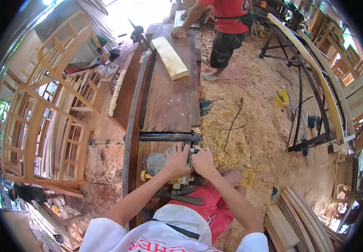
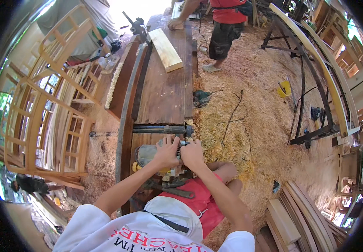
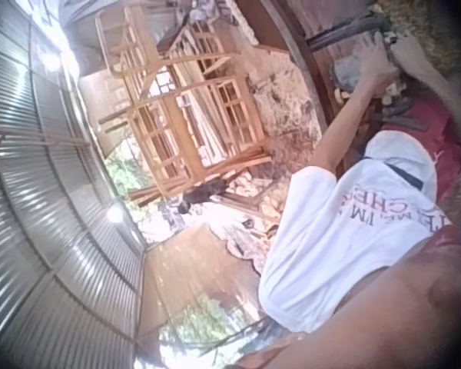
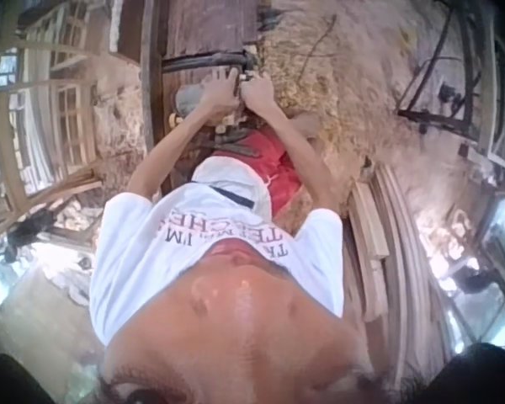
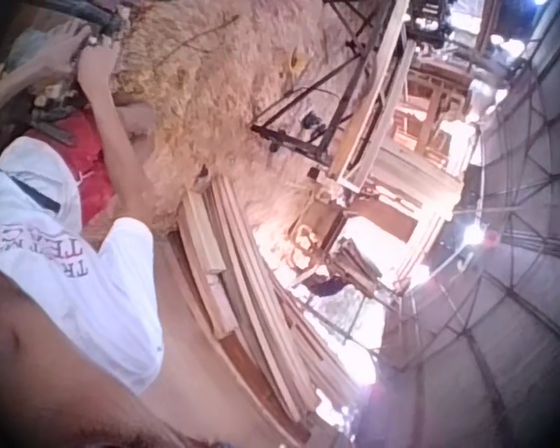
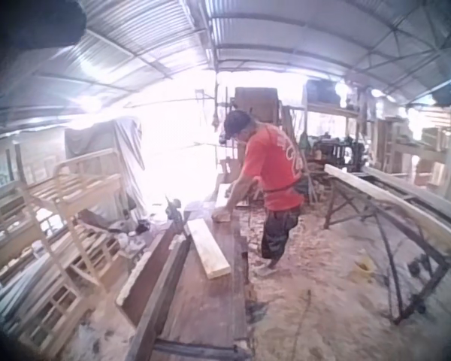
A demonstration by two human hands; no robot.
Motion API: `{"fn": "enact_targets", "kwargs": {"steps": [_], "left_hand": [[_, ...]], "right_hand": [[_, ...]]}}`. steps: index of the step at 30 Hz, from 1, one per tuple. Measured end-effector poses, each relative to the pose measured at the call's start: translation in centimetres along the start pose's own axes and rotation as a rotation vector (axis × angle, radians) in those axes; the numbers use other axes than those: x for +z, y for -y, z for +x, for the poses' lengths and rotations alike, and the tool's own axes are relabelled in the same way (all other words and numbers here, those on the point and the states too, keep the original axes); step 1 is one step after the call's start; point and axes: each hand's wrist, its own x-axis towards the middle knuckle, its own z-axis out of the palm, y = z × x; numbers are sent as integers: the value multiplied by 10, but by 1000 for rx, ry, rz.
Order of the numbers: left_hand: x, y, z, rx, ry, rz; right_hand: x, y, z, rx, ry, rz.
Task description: The person uses a wood router to shape the edge of a large wooden board, then stops to use a wrench to adjust or tighten a component on the tool before placing a straight edge along the board.
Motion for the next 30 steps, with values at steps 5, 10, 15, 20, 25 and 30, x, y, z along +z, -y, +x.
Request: {"fn": "enact_targets", "kwargs": {"steps": [5,10,15,20,25,30], "left_hand": [[-5,-7,1,14,10,17],[0,-1,2,34,-68,28],[-1,-2,2,37,-20,54],[1,-2,0,49,-72,44],[-2,-3,-1,53,-70,2],[-3,1,-3,33,-56,21]], "right_hand": [[5,2,-3,20,-58,-69],[4,2,1,12,-23,-44],[7,1,1,23,12,-13],[9,-1,-2,-42,-90,-76],[7,-2,-2,-9,-13,-44],[12,2,-1,-43,-149,-70]]}}
